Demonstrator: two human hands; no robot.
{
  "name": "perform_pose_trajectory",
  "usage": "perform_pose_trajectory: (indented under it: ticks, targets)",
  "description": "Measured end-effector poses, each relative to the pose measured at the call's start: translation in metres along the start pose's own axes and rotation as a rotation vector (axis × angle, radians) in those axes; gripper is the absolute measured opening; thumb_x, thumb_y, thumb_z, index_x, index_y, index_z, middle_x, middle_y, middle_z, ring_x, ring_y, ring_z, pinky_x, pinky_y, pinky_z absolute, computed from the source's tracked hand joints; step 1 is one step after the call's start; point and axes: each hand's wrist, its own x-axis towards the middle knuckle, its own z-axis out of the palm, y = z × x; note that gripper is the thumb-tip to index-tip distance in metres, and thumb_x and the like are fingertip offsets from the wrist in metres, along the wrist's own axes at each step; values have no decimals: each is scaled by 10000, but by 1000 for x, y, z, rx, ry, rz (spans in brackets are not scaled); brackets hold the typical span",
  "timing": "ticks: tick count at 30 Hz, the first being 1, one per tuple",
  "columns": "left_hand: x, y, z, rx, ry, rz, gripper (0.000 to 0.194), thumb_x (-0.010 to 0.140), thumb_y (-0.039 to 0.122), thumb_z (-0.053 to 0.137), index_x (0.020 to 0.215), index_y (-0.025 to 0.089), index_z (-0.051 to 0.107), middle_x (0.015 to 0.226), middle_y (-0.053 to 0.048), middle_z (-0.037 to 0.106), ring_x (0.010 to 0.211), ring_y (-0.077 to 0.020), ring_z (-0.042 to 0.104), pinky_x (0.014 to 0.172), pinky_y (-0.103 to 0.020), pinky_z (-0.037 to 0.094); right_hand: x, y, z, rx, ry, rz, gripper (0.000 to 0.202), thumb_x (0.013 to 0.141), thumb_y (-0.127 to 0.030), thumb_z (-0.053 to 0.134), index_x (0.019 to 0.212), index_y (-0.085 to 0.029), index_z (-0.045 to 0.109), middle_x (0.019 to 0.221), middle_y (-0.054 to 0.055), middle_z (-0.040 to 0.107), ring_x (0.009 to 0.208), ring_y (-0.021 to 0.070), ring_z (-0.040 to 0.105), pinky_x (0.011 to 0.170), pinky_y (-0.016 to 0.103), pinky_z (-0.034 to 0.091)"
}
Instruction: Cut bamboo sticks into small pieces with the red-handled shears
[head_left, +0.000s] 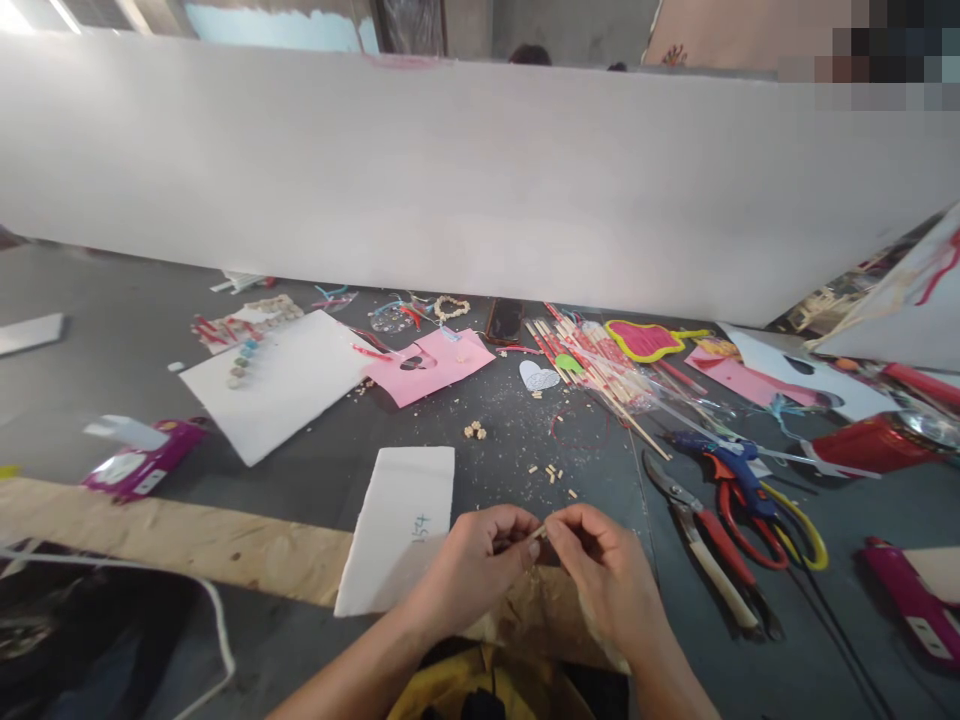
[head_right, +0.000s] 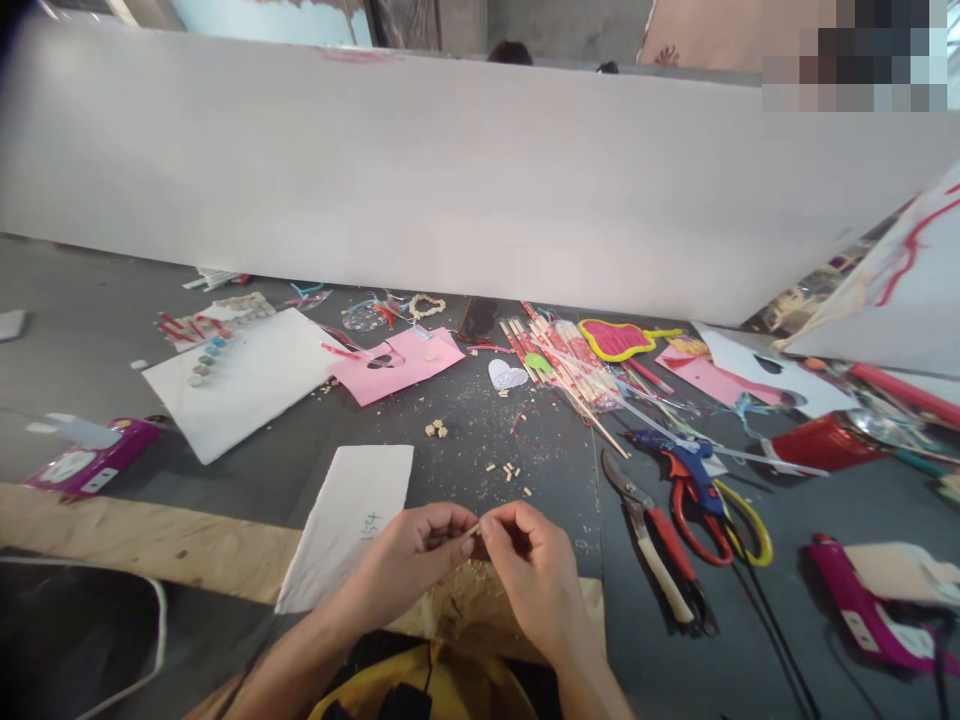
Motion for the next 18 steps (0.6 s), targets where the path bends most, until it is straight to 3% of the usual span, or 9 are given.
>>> perform_pose_trajectory:
  ticks: [3,9,18]
  targets:
    - [1,-4,1,7,13,-15,209,805,286,507,876,139,638,771,-33,659,697,-135,573,579,-192,395,2,1,0,19,-2,8,252,804,-402,529,714,-185,621,626,-10,570,601,118,488,540,199,391]
    - [-2,-1,3,331,185,69,172,816,297,486,799,187,617,672,16,637,598,-106,548,533,-183,364,4,1,2,22,29,23,263,798,-411,527,688,-186,604,576,-27,500,545,104,429,493,196,350]
    - [-2,-3,5,611,298,151,143,804,251,472,761,201,600,641,20,627,561,-103,546,531,-189,348,5,2,6,56,78,24,273,796,-419,523,686,-178,586,572,-28,481,557,109,419,510,210,360]
